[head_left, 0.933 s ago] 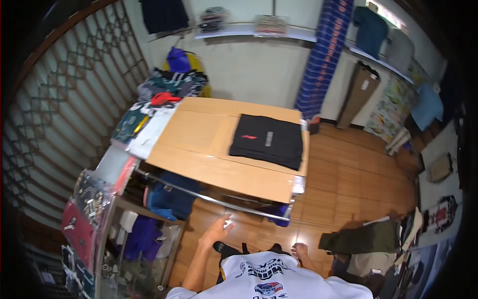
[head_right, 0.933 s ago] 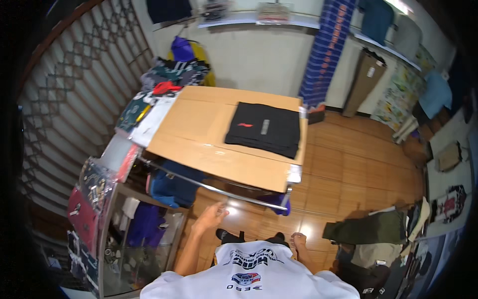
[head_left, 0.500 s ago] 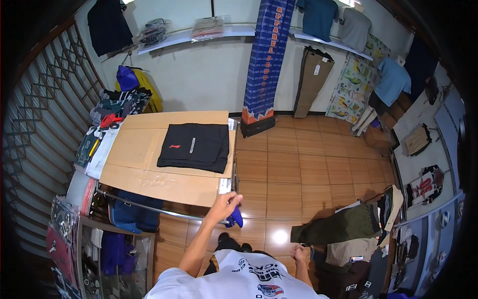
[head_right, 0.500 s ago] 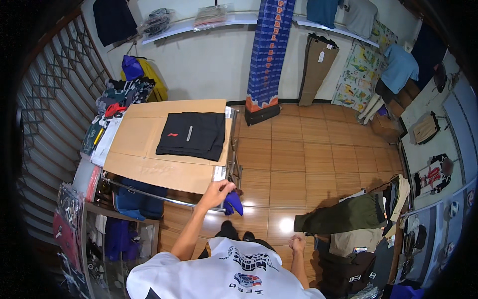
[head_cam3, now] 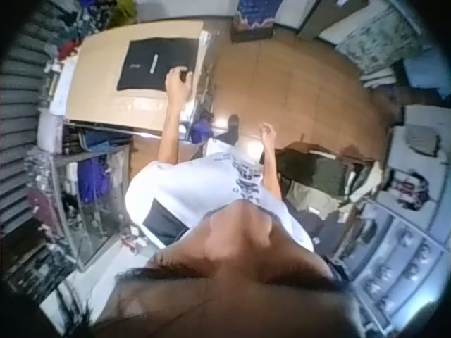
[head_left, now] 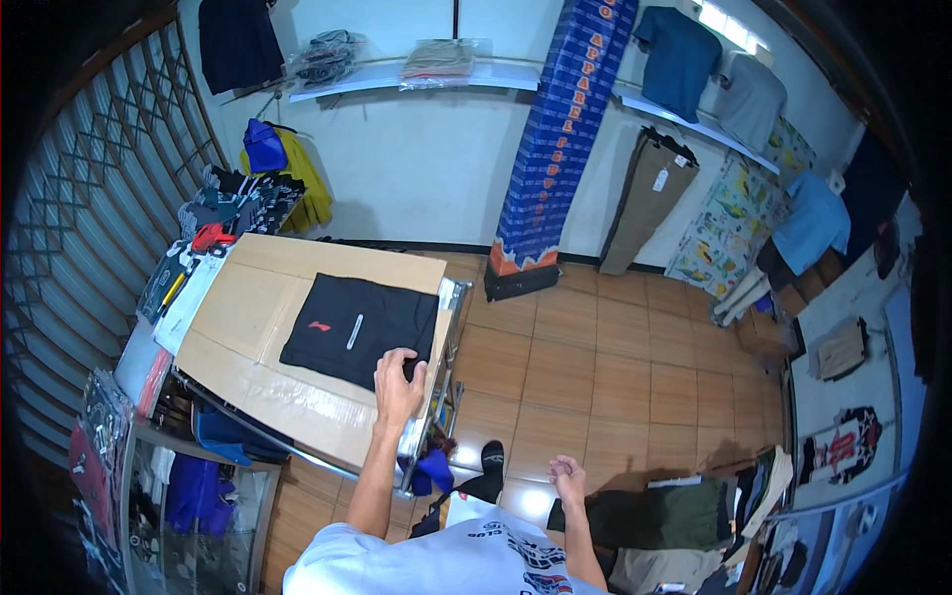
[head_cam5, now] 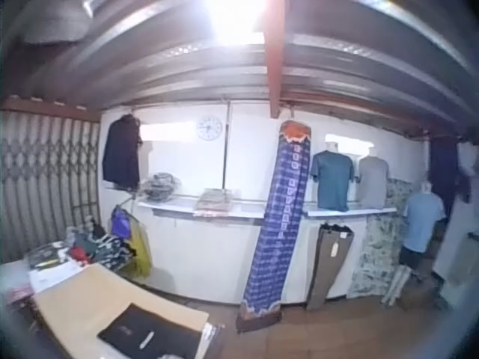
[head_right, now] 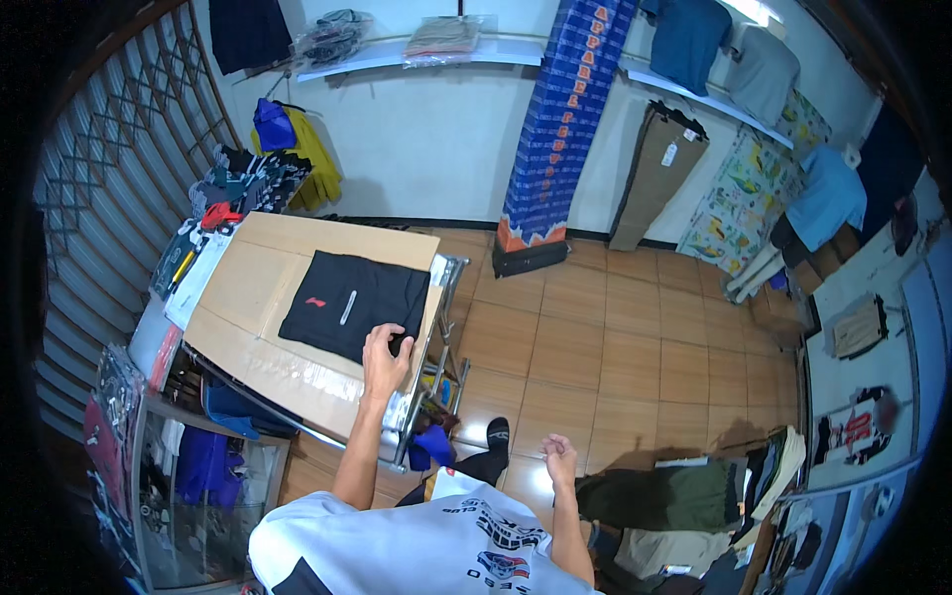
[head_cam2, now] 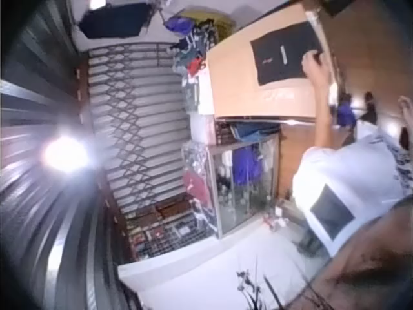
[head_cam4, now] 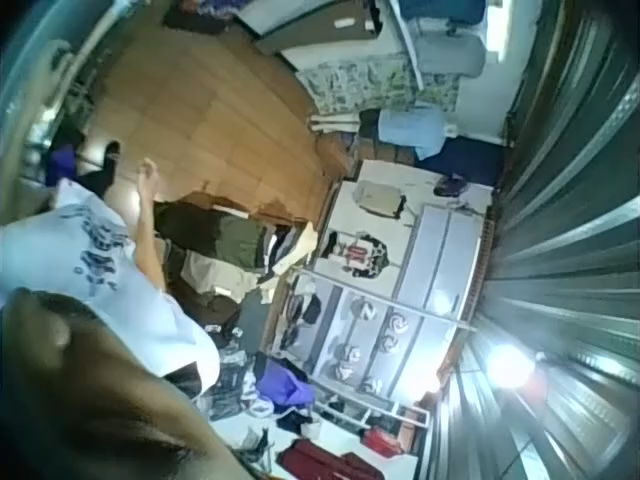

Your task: The person is removing shorts from plastic packaging and placing them on clothes hangers.

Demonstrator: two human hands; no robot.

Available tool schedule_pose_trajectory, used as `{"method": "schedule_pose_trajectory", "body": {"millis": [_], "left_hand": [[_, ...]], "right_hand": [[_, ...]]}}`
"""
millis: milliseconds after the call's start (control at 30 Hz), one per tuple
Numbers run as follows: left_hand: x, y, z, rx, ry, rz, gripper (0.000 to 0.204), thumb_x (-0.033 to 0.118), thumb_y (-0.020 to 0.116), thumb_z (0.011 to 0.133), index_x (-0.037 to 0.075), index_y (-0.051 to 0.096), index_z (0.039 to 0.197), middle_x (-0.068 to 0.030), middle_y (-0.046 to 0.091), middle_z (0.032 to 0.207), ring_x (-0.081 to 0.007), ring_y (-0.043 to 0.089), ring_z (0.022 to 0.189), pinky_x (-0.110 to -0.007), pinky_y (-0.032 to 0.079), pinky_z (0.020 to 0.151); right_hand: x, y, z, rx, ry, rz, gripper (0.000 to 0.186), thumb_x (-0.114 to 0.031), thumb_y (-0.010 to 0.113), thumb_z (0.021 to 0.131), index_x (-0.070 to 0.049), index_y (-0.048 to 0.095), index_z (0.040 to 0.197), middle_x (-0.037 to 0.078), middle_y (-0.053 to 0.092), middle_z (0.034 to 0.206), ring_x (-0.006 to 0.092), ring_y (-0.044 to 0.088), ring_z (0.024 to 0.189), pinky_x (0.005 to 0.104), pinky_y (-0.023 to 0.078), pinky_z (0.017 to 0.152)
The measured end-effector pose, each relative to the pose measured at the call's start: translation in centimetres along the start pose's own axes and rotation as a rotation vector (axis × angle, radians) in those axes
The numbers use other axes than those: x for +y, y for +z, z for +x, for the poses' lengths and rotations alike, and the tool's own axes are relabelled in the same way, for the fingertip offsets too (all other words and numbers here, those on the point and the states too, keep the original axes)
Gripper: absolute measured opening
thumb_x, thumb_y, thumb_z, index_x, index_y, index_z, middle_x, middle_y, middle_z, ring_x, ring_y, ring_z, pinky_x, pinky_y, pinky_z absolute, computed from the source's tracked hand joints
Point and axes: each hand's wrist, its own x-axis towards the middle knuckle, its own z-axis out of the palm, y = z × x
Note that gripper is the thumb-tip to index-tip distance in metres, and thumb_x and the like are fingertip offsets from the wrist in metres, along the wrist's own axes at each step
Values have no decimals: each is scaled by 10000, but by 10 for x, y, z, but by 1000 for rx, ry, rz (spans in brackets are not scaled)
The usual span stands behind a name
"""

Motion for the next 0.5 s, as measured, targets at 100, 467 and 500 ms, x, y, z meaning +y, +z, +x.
{"method": "schedule_pose_trajectory", "body": {"millis": [100,467,500], "left_hand": [[-2,21,13,21,-115,91,319,173,721,798,27,609,1058,-167,578,1080,-363,539,1022,-467,436,875],[4,50,54,-59,-367,284,447,315,770,774,37,516,1016,-166,518,1006,-360,540,974,-479,454,797],[5,50,55,-53,-370,297,464,331,772,773,34,512,1018,-163,519,1002,-358,542,968,-476,455,791]], "right_hand": [[-32,12,49,-98,-105,-114,241,-72,605,921,6,587,1148,110,688,1009,158,661,812,260,510,651],[-174,103,189,-435,-295,-216,234,-78,596,941,21,590,1153,108,694,993,136,649,834,258,516,712],[-185,118,196,-488,-318,-237,234,-87,600,942,15,590,1153,103,695,994,130,647,833,247,507,700]]}}
